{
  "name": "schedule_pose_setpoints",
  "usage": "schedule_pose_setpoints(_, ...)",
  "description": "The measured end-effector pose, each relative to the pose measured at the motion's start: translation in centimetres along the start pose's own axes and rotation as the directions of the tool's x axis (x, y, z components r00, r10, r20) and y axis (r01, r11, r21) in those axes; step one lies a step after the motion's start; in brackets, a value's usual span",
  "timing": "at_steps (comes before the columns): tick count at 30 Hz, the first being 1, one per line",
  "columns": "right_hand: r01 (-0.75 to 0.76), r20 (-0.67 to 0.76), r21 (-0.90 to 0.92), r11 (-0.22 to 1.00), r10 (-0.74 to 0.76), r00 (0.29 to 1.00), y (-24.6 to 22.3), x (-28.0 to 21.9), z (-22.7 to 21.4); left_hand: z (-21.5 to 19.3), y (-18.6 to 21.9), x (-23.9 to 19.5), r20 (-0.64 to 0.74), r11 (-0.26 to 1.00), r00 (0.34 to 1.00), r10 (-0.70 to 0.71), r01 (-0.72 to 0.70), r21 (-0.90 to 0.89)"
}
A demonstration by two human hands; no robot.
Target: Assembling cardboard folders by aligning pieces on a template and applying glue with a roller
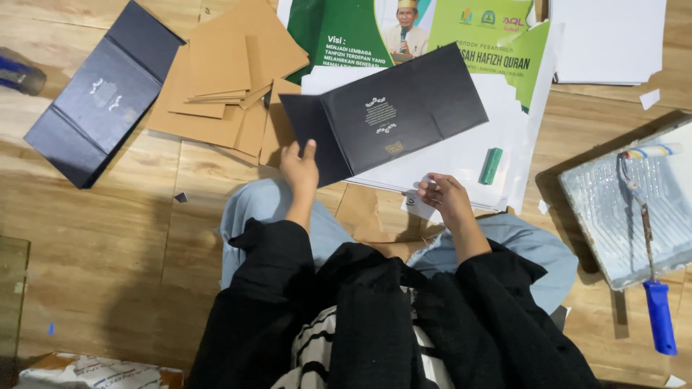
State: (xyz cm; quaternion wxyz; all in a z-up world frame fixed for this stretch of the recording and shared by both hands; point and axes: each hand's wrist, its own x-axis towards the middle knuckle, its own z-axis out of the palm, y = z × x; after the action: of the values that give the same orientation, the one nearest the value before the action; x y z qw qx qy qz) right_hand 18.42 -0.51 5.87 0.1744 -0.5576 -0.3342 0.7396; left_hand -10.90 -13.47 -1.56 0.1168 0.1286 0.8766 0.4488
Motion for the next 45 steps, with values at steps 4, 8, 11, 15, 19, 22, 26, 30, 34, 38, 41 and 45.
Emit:
schedule_pose_setpoints(4,0.031,0.008,-0.066,0.997,-0.031,0.999,0.1,-0.3,-0.1,-6.2,6.7,0.9,-0.188,0.93,0.929,0.318,-0.344,-0.128)
schedule_pose_setpoints(8,0.052,0.059,-0.113,0.992,-0.045,0.997,3.0,3.5,-2.1,-17.2,9.9,2.4,-0.401,0.895,0.824,0.401,-0.446,-0.022)
schedule_pose_setpoints(11,0.061,0.099,-0.164,0.985,-0.045,0.994,4.3,5.0,-2.7,-26.0,5.4,3.3,-0.508,0.931,0.819,0.267,-0.356,-0.085)
schedule_pose_setpoints(15,0.044,0.073,-0.171,0.984,-0.032,0.997,1.5,1.7,-0.7,-32.6,0.0,0.8,-0.66,0.844,0.749,-0.056,-0.318,-0.432)
schedule_pose_setpoints(19,0.042,0.066,-0.157,0.987,-0.032,0.997,1.1,0.8,-0.2,-33.5,-5.9,-3.4,-0.649,0.581,0.676,-0.35,-0.388,-0.716)
schedule_pose_setpoints(22,0.056,0.07,-0.172,0.984,-0.044,0.997,0.6,-0.1,0.4,-32.7,-16.4,-7.5,-0.588,0.474,0.604,-0.539,-0.36,-0.804)
schedule_pose_setpoints(26,0.06,0.065,-0.204,0.977,-0.047,0.997,0.6,-0.5,0.6,-31.6,-26.0,-11.9,-0.351,0.407,0.396,-0.848,0.063,-0.911)
schedule_pose_setpoints(30,0.082,0.068,-0.227,0.971,-0.068,0.995,0.5,-0.7,0.8,-31.6,-23.4,-13.7,-0.244,0.38,0.348,-0.905,0.406,-0.831)
schedule_pose_setpoints(34,0.084,0.074,-0.219,0.972,-0.07,0.995,1.3,0.2,0.0,-32.0,-23.8,-13.8,-0.353,0.461,0.3,-0.886,0.485,-0.743)
schedule_pose_setpoints(38,0.084,0.071,-0.235,0.968,-0.069,0.995,1.6,0.7,-0.2,-33.7,-24.4,-14.5,-0.508,0.538,0.237,-0.828,0.589,-0.602)
schedule_pose_setpoints(41,0.085,0.072,-0.249,0.965,-0.069,0.995,1.9,0.7,-0.5,-34.8,-25.1,-14.5,-0.61,0.569,0.21,-0.764,0.666,-0.483)
schedule_pose_setpoints(45,0.1,0.076,-0.273,0.957,-0.082,0.994,2.1,1.1,-0.9,-36.0,-26.6,-12.6,-0.732,0.588,0.195,-0.653,0.739,-0.329)
